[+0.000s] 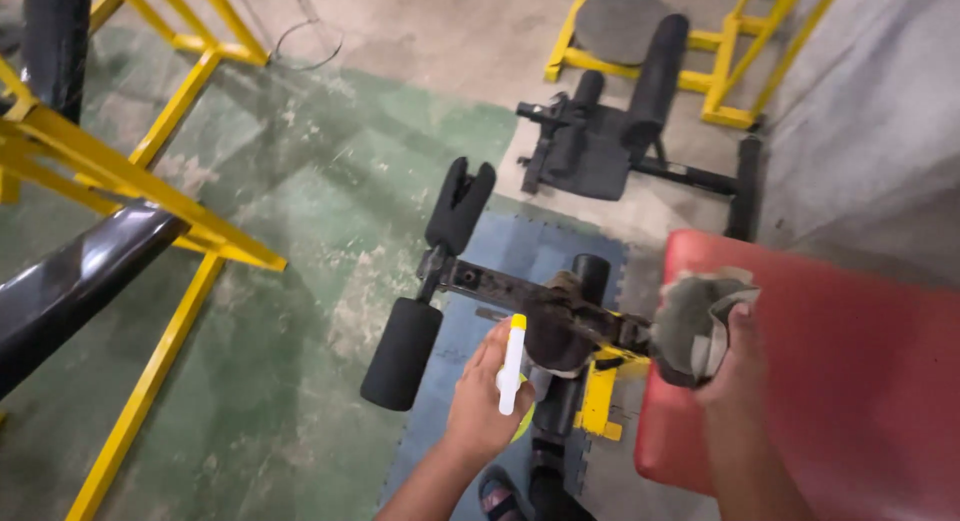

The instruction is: Cleaning and wiping down a weight training bench using a disinfectant spray and a cloth.

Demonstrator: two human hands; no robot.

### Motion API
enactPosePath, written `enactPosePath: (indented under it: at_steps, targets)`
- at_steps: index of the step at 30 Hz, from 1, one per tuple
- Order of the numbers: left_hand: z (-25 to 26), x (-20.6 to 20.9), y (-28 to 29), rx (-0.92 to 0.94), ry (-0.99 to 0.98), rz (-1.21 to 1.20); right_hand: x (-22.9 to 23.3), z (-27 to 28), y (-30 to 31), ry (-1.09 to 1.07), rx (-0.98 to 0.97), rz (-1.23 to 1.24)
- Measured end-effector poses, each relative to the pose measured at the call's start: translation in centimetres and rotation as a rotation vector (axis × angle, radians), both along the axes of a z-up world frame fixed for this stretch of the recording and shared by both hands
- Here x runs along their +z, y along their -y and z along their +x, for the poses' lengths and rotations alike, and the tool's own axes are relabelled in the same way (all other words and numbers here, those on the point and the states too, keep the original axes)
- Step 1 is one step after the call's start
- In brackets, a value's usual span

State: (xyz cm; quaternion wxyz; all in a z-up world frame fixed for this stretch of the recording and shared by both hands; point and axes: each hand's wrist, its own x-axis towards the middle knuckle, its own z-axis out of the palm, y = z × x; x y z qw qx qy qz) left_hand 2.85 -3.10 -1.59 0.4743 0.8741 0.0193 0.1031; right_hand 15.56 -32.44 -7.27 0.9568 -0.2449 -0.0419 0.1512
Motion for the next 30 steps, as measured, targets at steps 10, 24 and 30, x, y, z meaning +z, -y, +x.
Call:
enactPosePath:
  at_steps: [10, 24, 30]
  targets:
    - [-1.7, 3.3, 5.5, -0.12, 0.133, -0.11, -9.1, -12.5, 8.3, 0.733, -0.427, -2.343]
    - [-0.2, 0.8, 15.2, -0.146, 0.191, -0.155, -14.6, -10.9, 10.0, 0.929, -0.316, -2.472]
    - [0.8, 0.6, 20.5, -0.197, 0.163, -0.14, -11.3, -6.5, 11.1, 0.809, 0.34, -2.373]
